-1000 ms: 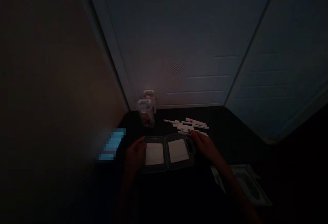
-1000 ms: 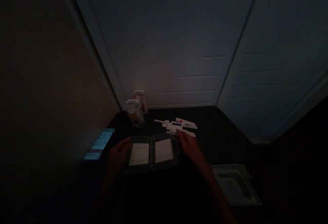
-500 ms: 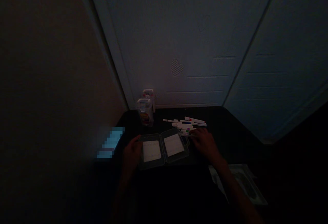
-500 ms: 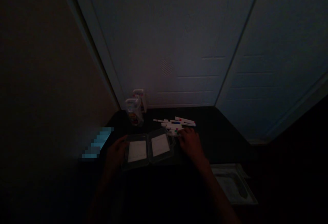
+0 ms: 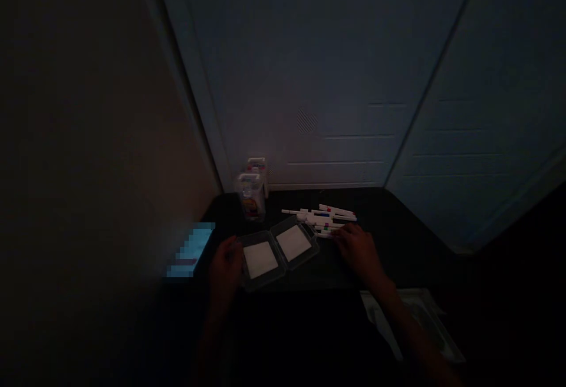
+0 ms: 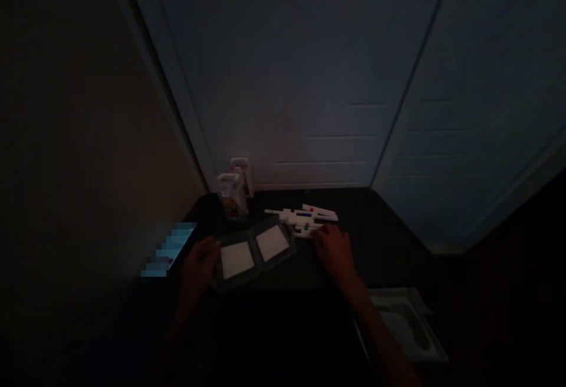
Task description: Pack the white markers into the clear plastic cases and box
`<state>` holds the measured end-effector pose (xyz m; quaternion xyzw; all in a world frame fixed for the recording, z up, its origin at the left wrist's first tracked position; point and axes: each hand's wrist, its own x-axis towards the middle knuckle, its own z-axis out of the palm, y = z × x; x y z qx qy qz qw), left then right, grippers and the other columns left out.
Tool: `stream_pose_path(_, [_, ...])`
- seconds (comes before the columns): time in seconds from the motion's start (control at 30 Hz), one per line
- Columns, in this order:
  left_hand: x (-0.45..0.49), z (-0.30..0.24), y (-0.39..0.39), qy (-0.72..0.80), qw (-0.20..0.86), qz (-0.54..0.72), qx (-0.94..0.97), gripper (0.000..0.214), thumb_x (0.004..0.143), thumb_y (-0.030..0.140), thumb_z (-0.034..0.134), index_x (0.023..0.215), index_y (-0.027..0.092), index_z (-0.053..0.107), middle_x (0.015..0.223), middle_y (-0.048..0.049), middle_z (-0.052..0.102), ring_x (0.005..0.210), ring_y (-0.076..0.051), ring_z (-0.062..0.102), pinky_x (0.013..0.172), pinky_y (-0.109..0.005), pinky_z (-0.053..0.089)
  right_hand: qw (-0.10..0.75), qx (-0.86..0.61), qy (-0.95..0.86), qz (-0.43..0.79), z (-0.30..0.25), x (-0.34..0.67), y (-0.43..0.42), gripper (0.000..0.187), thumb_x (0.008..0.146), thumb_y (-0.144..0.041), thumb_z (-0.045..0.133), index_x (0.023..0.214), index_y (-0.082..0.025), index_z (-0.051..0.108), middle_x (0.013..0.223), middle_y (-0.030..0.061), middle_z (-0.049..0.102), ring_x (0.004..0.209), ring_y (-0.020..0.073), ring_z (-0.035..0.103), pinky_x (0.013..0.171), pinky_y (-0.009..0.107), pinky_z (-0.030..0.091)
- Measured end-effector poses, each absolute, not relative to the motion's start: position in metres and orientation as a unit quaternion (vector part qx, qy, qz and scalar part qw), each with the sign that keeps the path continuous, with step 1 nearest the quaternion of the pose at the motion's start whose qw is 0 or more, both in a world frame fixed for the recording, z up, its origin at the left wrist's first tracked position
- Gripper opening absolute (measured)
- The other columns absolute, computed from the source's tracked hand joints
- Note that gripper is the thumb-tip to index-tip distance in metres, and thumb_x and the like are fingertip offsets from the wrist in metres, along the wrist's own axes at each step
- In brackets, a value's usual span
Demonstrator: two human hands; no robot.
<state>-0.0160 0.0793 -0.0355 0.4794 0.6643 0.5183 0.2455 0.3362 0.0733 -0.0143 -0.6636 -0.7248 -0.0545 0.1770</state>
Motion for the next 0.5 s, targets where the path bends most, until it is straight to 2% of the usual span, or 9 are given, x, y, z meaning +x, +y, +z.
stream_pose_path(0.17, [-0.019, -0.040, 0.081, 0.655, 0.254, 0.526, 0.480, 0.051, 0.080, 0.043, 0.065, 0.124, 0.018, 0.068, 0.124, -0.0154, 0.075, 0.116, -0.032, 0.071, 0.100, -0.046, 0.056, 0.184, -0.665, -0.722, -0.039, -0.025, 0.349, 0.072, 0.022, 0.103, -0.033, 0.055, 0.109, -0.022, 0.073, 0.121, 0.0128, 0.071, 0.114, 0.0306, 0.062, 0.089, 0.042, 0.045])
stream_pose_path(0.23, [-0.018, -0.040, 0.080, 0.650, 0.248, 0.532, 0.483, 0.049, 0.079, 0.041, 0.065, 0.123, 0.019, 0.068, 0.125, -0.0147, 0.075, 0.118, -0.032, 0.070, 0.102, -0.046, 0.055, 0.214, -0.660, -0.720, -0.011, -0.025, 0.355, 0.072, 0.022, 0.102, -0.033, 0.055, 0.103, -0.020, 0.072, 0.116, 0.0136, 0.072, 0.111, 0.0311, 0.063, 0.090, 0.043, 0.046])
stream_pose_path(0.37, [-0.015, -0.034, 0.077, 0.644, 0.255, 0.531, 0.489, 0.050, 0.079, 0.042, 0.066, 0.122, 0.017, 0.068, 0.119, -0.0151, 0.076, 0.109, -0.032, 0.074, 0.095, -0.045, 0.058, 0.391, -0.603, -0.675, 0.167, -0.012, 0.358, 0.067, 0.030, 0.099, -0.046, 0.056, 0.099, -0.020, 0.072, 0.104, 0.0106, 0.075, 0.099, 0.0266, 0.068, 0.088, 0.038, 0.051])
stream_pose_path(0.5, [-0.014, -0.029, 0.074, 0.650, 0.260, 0.525, 0.485, 0.050, 0.079, 0.042, 0.066, 0.123, 0.018, 0.067, 0.121, -0.0154, 0.076, 0.106, -0.031, 0.075, 0.092, -0.042, 0.059, 0.524, -0.524, -0.547, 0.390, 0.015, 0.330, 0.067, 0.044, 0.090, -0.061, 0.065, 0.103, -0.019, 0.074, 0.097, 0.0078, 0.077, 0.086, 0.0225, 0.070, 0.075, 0.033, 0.054])
